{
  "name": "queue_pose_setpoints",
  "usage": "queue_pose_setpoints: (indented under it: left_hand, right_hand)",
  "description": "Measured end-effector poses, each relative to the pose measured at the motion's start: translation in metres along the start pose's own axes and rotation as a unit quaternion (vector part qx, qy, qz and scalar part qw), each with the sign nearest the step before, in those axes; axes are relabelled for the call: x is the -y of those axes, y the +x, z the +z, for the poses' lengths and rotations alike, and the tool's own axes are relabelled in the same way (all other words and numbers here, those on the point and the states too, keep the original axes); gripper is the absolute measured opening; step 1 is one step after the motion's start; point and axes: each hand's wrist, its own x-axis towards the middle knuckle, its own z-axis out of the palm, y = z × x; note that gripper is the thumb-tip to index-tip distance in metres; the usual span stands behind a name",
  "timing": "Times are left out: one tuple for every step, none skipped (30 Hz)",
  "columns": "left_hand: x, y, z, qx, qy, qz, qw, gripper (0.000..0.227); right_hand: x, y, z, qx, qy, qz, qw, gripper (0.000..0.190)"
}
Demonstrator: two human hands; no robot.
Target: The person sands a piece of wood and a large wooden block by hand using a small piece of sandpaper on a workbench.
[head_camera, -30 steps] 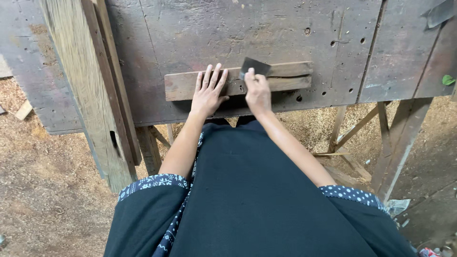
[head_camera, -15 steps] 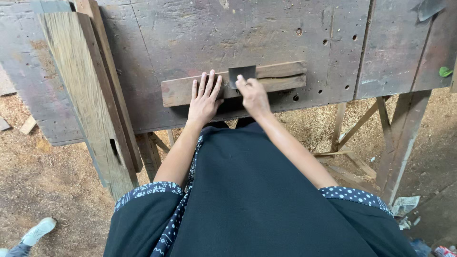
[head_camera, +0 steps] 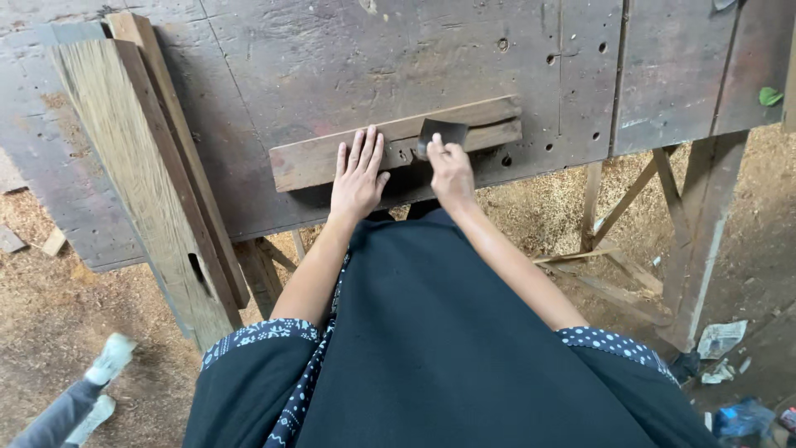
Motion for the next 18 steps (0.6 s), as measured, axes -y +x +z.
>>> queue_pose_setpoints:
  left_hand:
    - [-0.001, 0.0, 0.001, 0.006, 0.001, 0.002, 1.0, 0.08]
    - [-0.001, -0.001, 0.003, 0.019, -0.004, -0.004, 1.0, 0.08]
    - [-0.001, -0.002, 0.004, 0.033, -0.009, -0.01, 0.999, 0.08]
    - [0.001, 0.002, 0.005, 0.042, -0.012, -0.017, 0.999, 0.08]
    - [0.002, 0.005, 0.006, 0.042, -0.015, -0.013, 0.999, 0.079]
    - [0.005, 0.005, 0.007, 0.044, -0.019, -0.011, 0.999, 0.078]
    - [0.007, 0.004, 0.009, 0.045, -0.022, -0.01, 0.999, 0.078]
    - [0.007, 0.004, 0.011, 0.046, -0.017, -0.009, 0.999, 0.077]
    - [0.007, 0.003, 0.013, 0.046, -0.012, -0.008, 0.999, 0.077]
    - [0.008, 0.002, 0.013, 0.05, -0.005, -0.008, 0.999, 0.077]
    - [0.009, 0.004, 0.013, 0.046, -0.003, -0.01, 0.999, 0.076]
    - [0.009, 0.004, 0.014, 0.048, -0.003, -0.011, 0.999, 0.076]
    - [0.009, 0.001, 0.014, 0.05, -0.003, -0.013, 0.999, 0.075]
    - [0.008, 0.002, 0.014, 0.056, -0.01, -0.014, 0.998, 0.075]
    - [0.007, 0.003, 0.013, 0.063, -0.016, -0.016, 0.998, 0.075]
    - [0.006, 0.004, 0.012, 0.068, -0.023, -0.019, 0.997, 0.075]
    - [0.006, 0.006, 0.01, 0.065, -0.021, -0.019, 0.997, 0.075]
    - [0.006, 0.005, 0.01, 0.063, -0.02, -0.018, 0.998, 0.075]
  right_hand:
    - [0.003, 0.001, 0.002, -0.008, -0.002, -0.05, 0.999, 0.034]
    - [0.006, 0.001, 0.005, -0.017, -0.005, -0.096, 0.995, 0.035]
    - [0.007, -0.001, 0.004, -0.026, -0.009, -0.141, 0.99, 0.036]
    - [0.003, 0.001, -0.001, -0.009, 0.0, -0.086, 0.996, 0.03]
    - [-0.005, 0.003, -0.009, 0.008, 0.011, -0.031, 0.999, 0.025]
    - [-0.012, 0.001, -0.015, 0.027, 0.023, 0.025, 0.999, 0.02]
    - [-0.018, -0.002, -0.019, -0.011, 0.002, 0.0, 1.0, 0.022]
    - [-0.026, -0.002, -0.022, -0.048, -0.02, -0.031, 0.998, 0.025]
    - [-0.031, -0.002, -0.023, -0.085, -0.041, -0.062, 0.994, 0.028]
    - [-0.028, -0.002, -0.017, -0.081, -0.028, -0.089, 0.992, 0.027]
    - [-0.022, -0.001, -0.009, -0.077, -0.014, -0.116, 0.99, 0.027]
    - [-0.017, -0.008, -0.005, -0.07, 0.001, -0.138, 0.988, 0.027]
    - [-0.016, -0.014, -0.005, -0.048, 0.0, -0.138, 0.989, 0.028]
    - [-0.02, -0.009, -0.007, -0.03, -0.003, -0.146, 0.989, 0.03]
    - [-0.023, -0.006, -0.009, -0.012, -0.005, -0.154, 0.988, 0.031]
    - [-0.029, -0.003, -0.014, -0.023, -0.002, -0.105, 0.994, 0.03]
    - [-0.036, -0.002, -0.02, -0.034, 0.001, -0.057, 0.998, 0.029]
    - [-0.039, -0.003, -0.022, -0.044, 0.004, -0.007, 0.999, 0.028]
